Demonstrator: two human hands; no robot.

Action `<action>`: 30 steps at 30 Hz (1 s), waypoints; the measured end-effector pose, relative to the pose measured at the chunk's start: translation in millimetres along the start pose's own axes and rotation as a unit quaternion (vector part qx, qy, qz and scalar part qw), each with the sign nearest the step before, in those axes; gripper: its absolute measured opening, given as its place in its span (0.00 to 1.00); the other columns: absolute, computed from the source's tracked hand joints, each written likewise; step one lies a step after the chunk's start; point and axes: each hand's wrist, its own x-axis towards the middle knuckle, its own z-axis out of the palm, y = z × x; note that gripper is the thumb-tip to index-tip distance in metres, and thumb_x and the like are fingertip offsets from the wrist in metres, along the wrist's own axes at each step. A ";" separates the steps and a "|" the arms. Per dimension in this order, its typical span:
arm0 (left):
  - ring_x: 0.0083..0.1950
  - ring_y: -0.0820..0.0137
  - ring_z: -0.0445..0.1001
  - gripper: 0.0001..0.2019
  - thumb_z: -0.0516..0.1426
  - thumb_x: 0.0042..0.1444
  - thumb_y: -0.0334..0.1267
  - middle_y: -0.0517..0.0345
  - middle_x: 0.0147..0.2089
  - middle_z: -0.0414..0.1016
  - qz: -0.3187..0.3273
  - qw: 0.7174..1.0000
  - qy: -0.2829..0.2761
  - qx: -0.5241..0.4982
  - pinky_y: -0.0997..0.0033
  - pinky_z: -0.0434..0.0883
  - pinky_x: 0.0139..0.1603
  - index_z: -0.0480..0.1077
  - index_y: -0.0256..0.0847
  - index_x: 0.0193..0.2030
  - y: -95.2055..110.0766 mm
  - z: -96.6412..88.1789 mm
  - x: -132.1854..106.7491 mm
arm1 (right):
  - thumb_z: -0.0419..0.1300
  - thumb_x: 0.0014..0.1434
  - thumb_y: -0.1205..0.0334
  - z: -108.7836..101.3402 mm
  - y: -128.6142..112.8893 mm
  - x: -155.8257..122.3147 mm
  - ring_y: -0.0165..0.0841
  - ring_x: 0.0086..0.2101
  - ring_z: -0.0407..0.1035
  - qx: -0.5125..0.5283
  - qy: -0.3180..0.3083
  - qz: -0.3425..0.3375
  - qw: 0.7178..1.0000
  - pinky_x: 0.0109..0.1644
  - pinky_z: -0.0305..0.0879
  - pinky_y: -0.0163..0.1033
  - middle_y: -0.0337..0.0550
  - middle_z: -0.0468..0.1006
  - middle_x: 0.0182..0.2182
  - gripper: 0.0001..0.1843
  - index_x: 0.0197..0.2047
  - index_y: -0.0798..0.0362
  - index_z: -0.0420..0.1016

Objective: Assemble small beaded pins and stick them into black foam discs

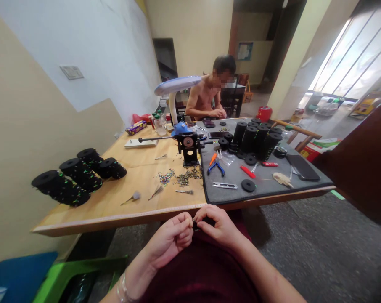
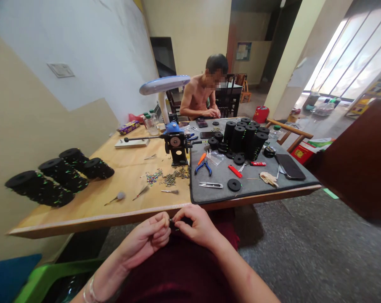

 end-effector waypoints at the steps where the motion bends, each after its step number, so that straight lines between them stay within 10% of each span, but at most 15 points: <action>1: 0.20 0.81 0.44 0.10 0.59 0.55 0.38 0.69 0.18 0.49 -0.001 1.000 0.001 -0.001 0.76 0.44 0.23 0.63 0.36 0.28 0.1 0.3 0.1 | 0.57 0.58 0.66 0.0 0.4 -0.3 0.33 0.35 0.70 0.000 -0.002 0.002 1.000 0.45 0.64 0.40 0.42 0.78 0.32 0.04 0.33 0.51 0.73; 17: 0.20 0.81 0.45 0.09 0.58 0.55 0.37 0.69 0.18 0.48 0.009 1.000 -0.004 -0.026 0.76 0.45 0.23 0.64 0.36 0.28 -1.0 -0.5 0.5 | 0.56 0.59 0.66 2.7 35.5 -23.6 0.34 0.35 0.70 -0.038 0.002 0.046 0.998 0.44 0.62 0.40 0.42 0.78 0.31 0.05 0.31 0.52 0.72; 30: 0.20 0.81 0.44 0.10 0.58 0.55 0.36 0.68 0.18 0.50 -0.003 1.000 -0.009 -0.026 0.77 0.44 0.22 0.62 0.36 0.27 -1.6 3.0 2.7 | 0.58 0.56 0.65 5.2 5.0 -3.0 0.32 0.34 0.69 0.025 0.008 0.017 1.000 0.41 0.64 0.37 0.41 0.77 0.31 0.03 0.33 0.53 0.74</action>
